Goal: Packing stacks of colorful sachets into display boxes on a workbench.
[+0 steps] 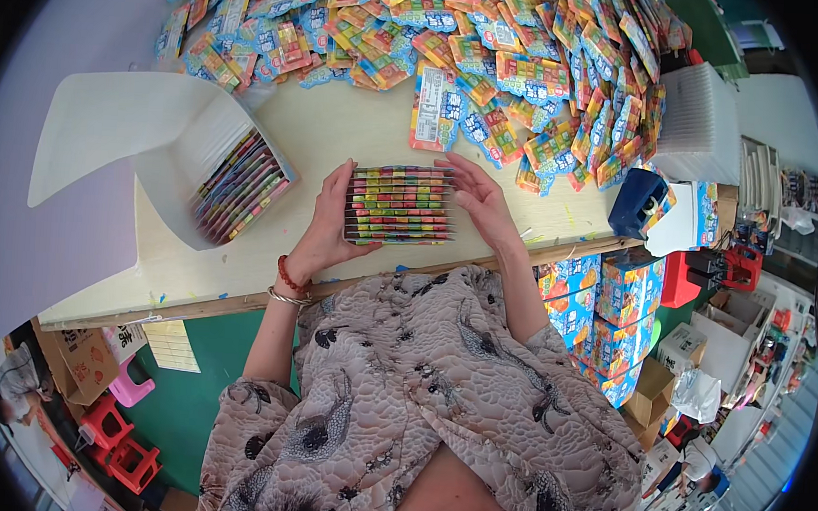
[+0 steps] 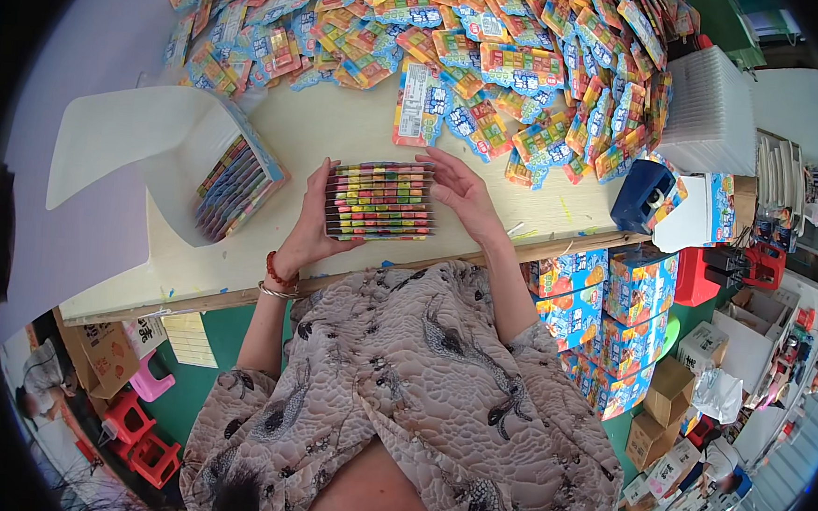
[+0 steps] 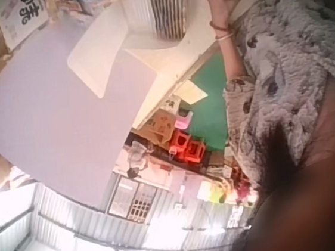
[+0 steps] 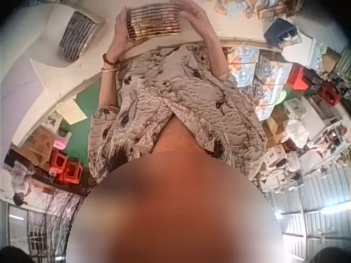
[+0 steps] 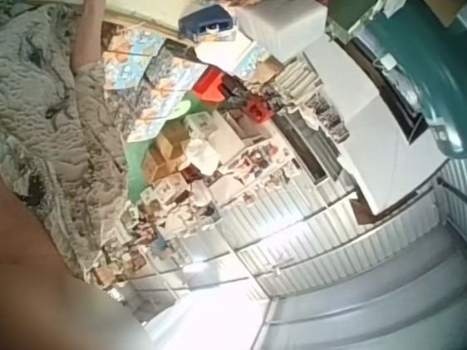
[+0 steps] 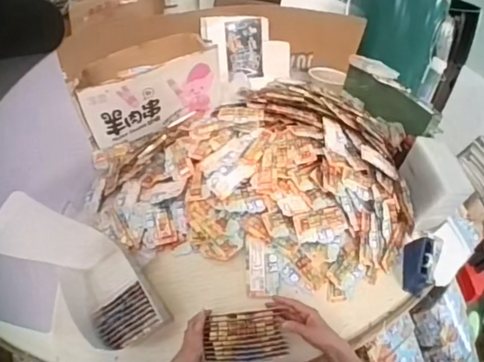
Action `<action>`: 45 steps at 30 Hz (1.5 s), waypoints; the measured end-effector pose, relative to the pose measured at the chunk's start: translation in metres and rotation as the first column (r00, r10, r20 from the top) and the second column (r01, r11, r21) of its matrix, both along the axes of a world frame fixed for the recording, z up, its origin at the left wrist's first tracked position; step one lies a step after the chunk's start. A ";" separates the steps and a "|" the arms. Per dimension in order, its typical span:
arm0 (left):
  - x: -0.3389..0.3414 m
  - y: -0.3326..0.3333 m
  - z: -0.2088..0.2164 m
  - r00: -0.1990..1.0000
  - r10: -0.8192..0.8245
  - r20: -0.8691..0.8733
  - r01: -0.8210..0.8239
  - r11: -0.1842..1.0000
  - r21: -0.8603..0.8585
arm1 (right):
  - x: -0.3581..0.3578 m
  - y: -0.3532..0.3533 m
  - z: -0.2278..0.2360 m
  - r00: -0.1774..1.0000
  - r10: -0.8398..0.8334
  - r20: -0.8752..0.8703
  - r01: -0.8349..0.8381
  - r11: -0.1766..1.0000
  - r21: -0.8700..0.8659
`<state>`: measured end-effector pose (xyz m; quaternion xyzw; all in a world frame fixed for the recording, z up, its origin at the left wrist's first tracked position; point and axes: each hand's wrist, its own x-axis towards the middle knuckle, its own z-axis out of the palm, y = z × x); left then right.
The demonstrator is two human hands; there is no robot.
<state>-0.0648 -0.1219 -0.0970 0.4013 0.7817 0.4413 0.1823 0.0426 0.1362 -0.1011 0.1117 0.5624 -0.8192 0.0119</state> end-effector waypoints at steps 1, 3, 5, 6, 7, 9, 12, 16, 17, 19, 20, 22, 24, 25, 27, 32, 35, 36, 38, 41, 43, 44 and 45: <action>0.000 0.000 0.000 1.000 0.003 0.001 -0.003 1.000 0.001 | 0.000 0.000 0.000 1.000 0.001 0.001 -0.001 1.000 0.000; 0.000 0.001 0.001 1.000 0.005 0.004 -0.005 1.000 0.002 | 0.000 0.000 0.000 1.000 0.001 -0.001 -0.001 1.000 0.004; 0.001 0.000 0.002 1.000 0.007 0.008 -0.007 1.000 0.002 | 0.000 0.000 -0.001 1.000 0.000 0.009 0.000 1.000 -0.003; 0.001 0.000 0.001 1.000 0.007 0.009 -0.007 1.000 0.002 | 0.000 0.000 -0.001 1.000 -0.001 0.018 0.001 1.000 -0.010; 0.001 0.001 0.001 1.000 0.007 0.013 -0.007 1.000 0.012 | 0.000 0.000 -0.001 1.000 -0.001 0.019 0.001 1.000 -0.010; 0.001 0.001 0.001 1.000 0.008 0.018 -0.008 1.000 0.021 | 0.000 0.000 -0.001 1.000 -0.001 0.021 0.001 1.000 0.000; 0.002 0.001 0.001 1.000 0.007 -0.009 -0.007 1.000 0.022 | -0.001 0.000 0.000 1.000 0.010 0.004 -0.010 1.000 -0.004; 0.002 0.001 0.001 1.000 0.007 -0.010 -0.007 1.000 0.026 | 0.000 0.000 0.000 1.000 0.010 0.007 -0.011 1.000 0.018; 0.002 0.001 0.001 1.000 0.009 -0.014 -0.008 1.000 0.020 | -0.001 0.000 0.002 1.000 0.009 0.016 -0.009 1.000 0.004; 0.002 0.001 0.002 1.000 0.012 -0.002 -0.012 1.000 0.023 | -0.002 0.000 0.002 1.000 0.009 0.025 -0.008 1.000 -0.011; 0.001 0.001 0.002 1.000 0.011 0.009 -0.011 1.000 0.026 | -0.001 0.000 0.002 0.999 0.009 0.031 -0.008 1.000 -0.010; 0.002 0.001 0.001 1.000 0.012 0.001 -0.012 1.000 0.026 | -0.001 0.001 0.001 0.999 0.009 0.038 -0.008 1.000 -0.011; 0.002 0.001 0.000 1.000 0.011 -0.006 -0.011 1.000 0.026 | 0.000 0.002 -0.001 1.000 0.022 0.003 -0.022 1.000 -0.021; 0.001 0.001 0.000 1.000 0.007 -0.005 -0.007 1.000 0.024 | 0.000 0.003 -0.001 1.000 0.021 0.004 -0.020 1.000 -0.022; 0.001 0.001 -0.001 1.000 0.006 -0.003 -0.005 1.000 0.022 | 0.000 0.003 0.001 0.999 0.040 -0.005 -0.040 0.999 0.027; 0.001 0.001 0.000 1.000 -0.006 -0.029 0.007 1.000 0.025 | 0.001 -0.001 0.001 1.000 0.013 0.019 -0.014 0.998 0.061; 0.000 0.002 0.002 1.000 -0.008 -0.015 0.008 1.000 0.025 | 0.001 -0.002 0.002 0.999 -0.006 0.034 0.004 0.998 0.069; -0.001 0.002 0.002 1.000 -0.009 -0.015 0.009 1.000 0.025 | 0.000 -0.002 0.003 0.999 -0.006 0.043 0.003 0.998 0.064; -0.001 0.001 0.000 0.999 -0.025 -0.046 0.027 0.999 0.031 | -0.003 0.002 0.006 0.999 0.019 0.046 -0.024 0.995 0.092; 0.000 0.002 0.002 0.998 -0.011 -0.066 0.013 0.999 0.040 | -0.004 0.002 0.010 0.998 0.036 0.057 -0.045 0.987 0.153; 0.000 0.003 0.002 0.999 -0.006 -0.040 0.008 0.999 0.045 | -0.003 -0.003 0.010 0.998 0.028 0.063 -0.040 0.982 0.186; 0.000 0.004 0.002 1.000 -0.001 -0.013 0.002 0.999 0.050 | -0.001 -0.009 0.008 0.999 -0.036 0.021 0.029 0.968 0.250; 0.000 0.005 0.003 1.000 0.000 -0.013 0.000 0.999 0.051 | 0.001 -0.014 0.006 0.995 -0.097 -0.025 0.100 0.946 0.309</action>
